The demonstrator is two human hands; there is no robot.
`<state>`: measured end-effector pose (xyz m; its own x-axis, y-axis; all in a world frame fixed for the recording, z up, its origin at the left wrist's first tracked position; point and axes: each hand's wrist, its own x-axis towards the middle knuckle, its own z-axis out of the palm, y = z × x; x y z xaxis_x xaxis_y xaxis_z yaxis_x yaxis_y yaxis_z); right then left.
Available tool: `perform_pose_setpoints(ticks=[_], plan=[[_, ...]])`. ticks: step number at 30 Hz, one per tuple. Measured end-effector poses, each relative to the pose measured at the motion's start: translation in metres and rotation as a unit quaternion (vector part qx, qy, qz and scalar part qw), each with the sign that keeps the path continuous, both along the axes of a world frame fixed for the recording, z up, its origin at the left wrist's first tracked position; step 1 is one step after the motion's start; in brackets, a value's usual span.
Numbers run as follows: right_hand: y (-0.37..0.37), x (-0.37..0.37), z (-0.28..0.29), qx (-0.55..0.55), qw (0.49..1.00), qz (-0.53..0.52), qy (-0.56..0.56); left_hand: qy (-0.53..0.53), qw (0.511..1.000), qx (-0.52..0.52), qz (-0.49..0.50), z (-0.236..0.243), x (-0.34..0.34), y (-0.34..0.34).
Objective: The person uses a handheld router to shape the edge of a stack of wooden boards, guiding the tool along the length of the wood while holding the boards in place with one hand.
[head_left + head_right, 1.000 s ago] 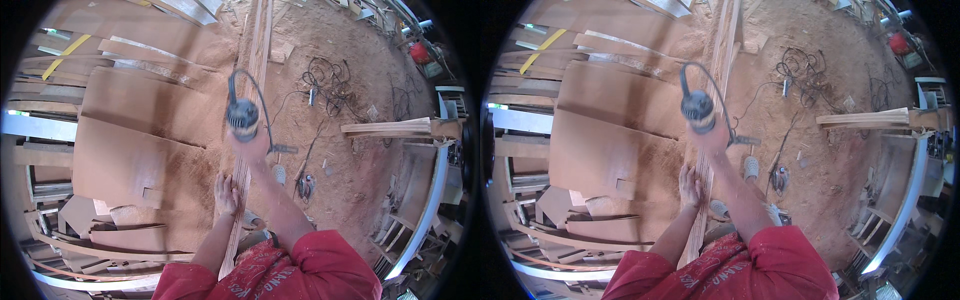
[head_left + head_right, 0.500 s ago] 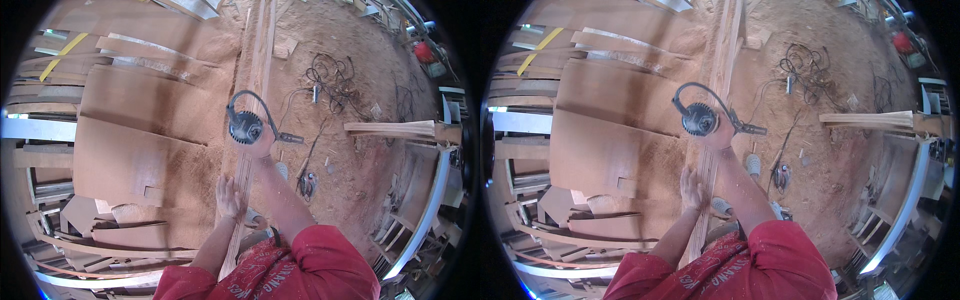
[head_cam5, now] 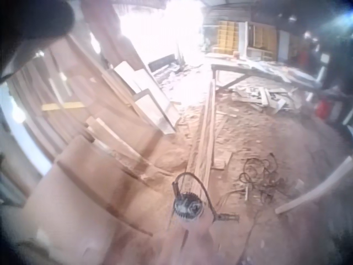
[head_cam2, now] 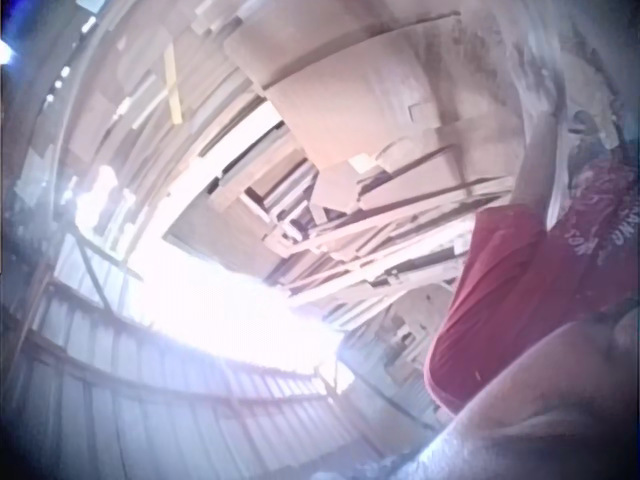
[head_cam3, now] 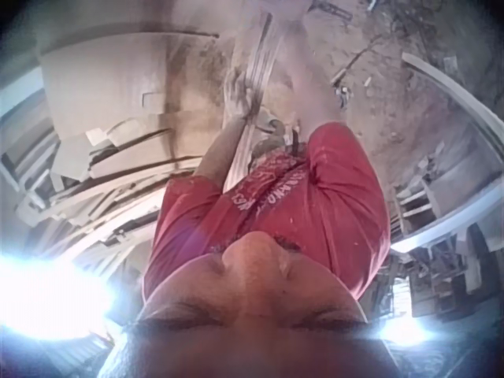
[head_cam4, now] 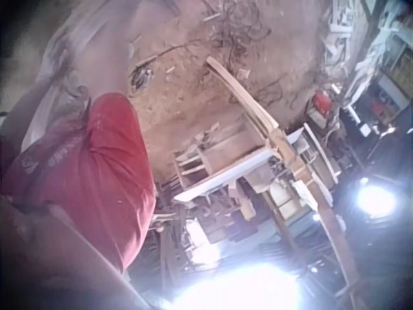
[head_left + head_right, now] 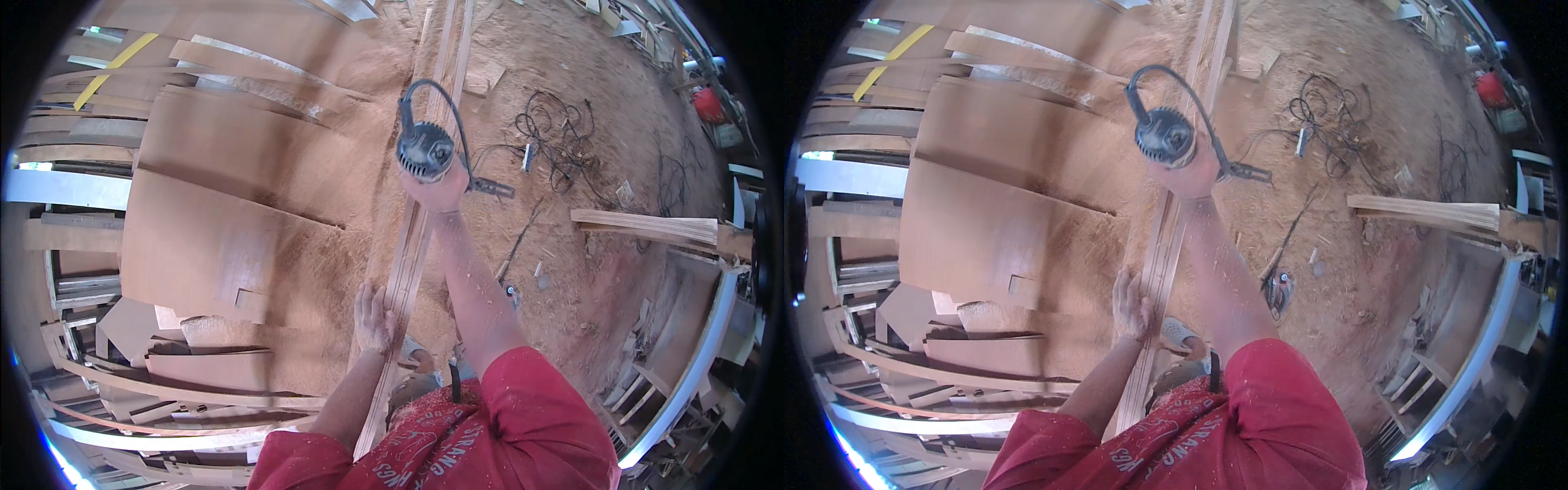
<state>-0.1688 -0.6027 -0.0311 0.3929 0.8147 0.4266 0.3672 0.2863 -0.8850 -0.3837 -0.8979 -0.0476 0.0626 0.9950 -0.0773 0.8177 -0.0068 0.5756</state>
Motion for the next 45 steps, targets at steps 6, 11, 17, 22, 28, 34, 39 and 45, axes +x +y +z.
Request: perform_pose_setpoints(ticks=[6,11,17,22,28,34,39,45], plan=[[0.065,0.014,0.025,-0.002,1.0,-0.022,0.009,0.01,1.0,-0.004,0.004,0.006,-0.005,-0.002],[0.129,0.051,0.024,-0.022,0.998,-0.049,-0.025,-0.006,1.0,-0.007,0.004,0.015,0.007,0.006],[0.121,0.045,0.045,-0.137,0.989,-0.051,-0.035,-0.008,1.0,-0.003,0.017,0.014,0.005,0.005],[0.014,-0.012,0.06,-0.163,0.982,-0.04,0.09,0.013,1.0,-0.003,0.016,0.008,-0.002,0.001],[-0.135,-0.063,0.053,-0.19,0.977,-0.08,0.055,-0.058,0.997,0.044,0.024,0.006,0.005,0.006],[-0.224,-0.092,0.062,-0.246,0.967,-0.045,0.055,-0.202,0.977,-0.01,0.073,0.009,0.001,-0.001],[-0.279,-0.111,0.065,-0.291,0.953,-0.04,0.073,-0.104,0.987,-0.012,0.118,0.0,-0.043,-0.108],[-0.342,-0.146,0.057,-0.26,0.959,-0.011,0.108,0.038,0.996,-0.021,0.077,0.002,-0.077,-0.206]])
